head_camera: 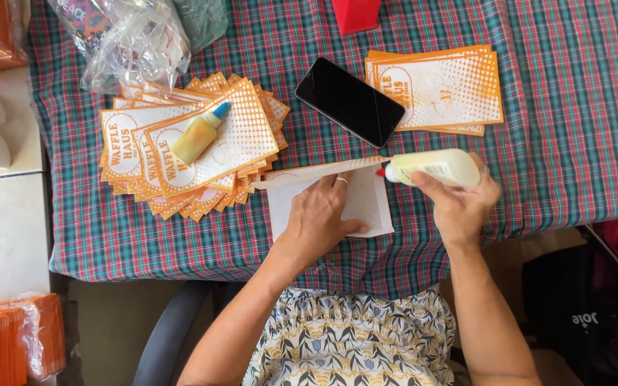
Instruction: Applying glue to paper sleeves and folding them to assemble packaging bags
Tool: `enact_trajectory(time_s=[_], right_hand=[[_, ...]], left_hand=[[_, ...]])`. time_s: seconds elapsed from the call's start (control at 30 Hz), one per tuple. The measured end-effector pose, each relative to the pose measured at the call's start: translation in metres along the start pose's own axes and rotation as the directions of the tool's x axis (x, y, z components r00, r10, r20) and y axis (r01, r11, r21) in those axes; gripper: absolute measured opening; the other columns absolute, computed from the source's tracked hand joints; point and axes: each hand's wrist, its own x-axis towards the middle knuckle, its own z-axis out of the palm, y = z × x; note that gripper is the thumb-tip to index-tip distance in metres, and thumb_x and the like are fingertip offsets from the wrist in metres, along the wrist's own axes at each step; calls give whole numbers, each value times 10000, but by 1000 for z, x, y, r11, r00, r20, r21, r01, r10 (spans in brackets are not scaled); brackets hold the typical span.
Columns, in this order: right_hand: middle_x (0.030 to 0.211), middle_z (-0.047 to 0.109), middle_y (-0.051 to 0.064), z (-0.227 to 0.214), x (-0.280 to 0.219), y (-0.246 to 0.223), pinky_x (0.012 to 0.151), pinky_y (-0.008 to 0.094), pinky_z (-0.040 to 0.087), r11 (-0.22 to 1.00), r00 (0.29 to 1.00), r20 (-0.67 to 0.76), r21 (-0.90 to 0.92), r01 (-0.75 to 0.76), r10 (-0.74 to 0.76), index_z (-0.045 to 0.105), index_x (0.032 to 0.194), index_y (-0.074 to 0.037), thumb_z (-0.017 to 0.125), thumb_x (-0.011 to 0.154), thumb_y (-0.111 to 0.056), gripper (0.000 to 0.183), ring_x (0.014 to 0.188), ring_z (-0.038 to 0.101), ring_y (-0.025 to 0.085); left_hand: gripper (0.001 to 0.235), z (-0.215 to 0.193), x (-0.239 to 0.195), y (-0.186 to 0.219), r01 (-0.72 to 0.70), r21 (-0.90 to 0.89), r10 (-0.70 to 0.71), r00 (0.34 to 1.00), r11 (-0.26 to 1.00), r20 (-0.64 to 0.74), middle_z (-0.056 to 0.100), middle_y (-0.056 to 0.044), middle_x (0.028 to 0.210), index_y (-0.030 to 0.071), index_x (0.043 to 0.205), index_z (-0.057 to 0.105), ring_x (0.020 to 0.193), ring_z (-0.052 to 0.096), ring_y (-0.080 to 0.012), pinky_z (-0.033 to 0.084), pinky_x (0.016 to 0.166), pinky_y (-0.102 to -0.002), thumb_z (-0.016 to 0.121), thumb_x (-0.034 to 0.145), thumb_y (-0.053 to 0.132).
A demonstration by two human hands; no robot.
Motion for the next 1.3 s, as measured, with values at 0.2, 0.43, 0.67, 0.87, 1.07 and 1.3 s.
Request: enact_trajectory(time_s=[0.2,0.43,0.67,0.87,1.07,1.3], right_hand=[[1076,722,232,11,13,3,934,502,601,999,999,-27,16,41,-40,657,1147,65,938,787,66,456,1106,700,386],[1037,739,222,-36,-22,-15,899,484,612,998,991,118,-30,-53,56,686,1108,63,904,766,58,405,1070,721,384],[1002,749,220,-61,-47,-23,896,468,613,988,981,116,11,-155,153,698,1056,45,910,682,64,430,1061,715,361],[957,676,76,-63,-51,-41,812,349,689,975,976,-34,66,-212,215,667,989,4,901,760,-84,339,977,721,241],[979,716,181,-57,-60,-23,845,381,643,987,987,23,30,-161,160,668,1004,54,883,743,12,341,1020,724,311],[970,747,224,-35,-75,-22,885,409,614,976,986,16,138,-169,168,667,1022,46,882,688,117,403,1021,734,321]], left_hand=[[1077,-11,-2,8,3,11,-4,1000,1000,17,696,-231,1169,-21,1461,518,1055,734,-344,608,848,-456,993,588,394],[1165,-9,0,1,4,-25,-2,998,1000,66,695,-236,1164,-45,1430,532,1071,721,-357,598,878,-474,1024,485,427],[939,-11,-1,-4,3,-108,2,999,994,41,723,-221,1026,-61,1297,623,994,728,-395,608,845,-505,993,571,405],[785,32,4,-30,-103,-43,98,990,994,-97,722,-151,1003,55,1196,566,827,688,-401,558,580,-499,964,678,491],[666,16,4,-20,-44,-38,42,998,998,-40,711,-142,893,18,1094,635,824,714,-382,587,639,-479,953,682,434],[414,-2,8,-42,-137,-171,160,978,976,131,681,-137,771,4,954,657,808,739,-401,602,691,-492,905,706,225]])
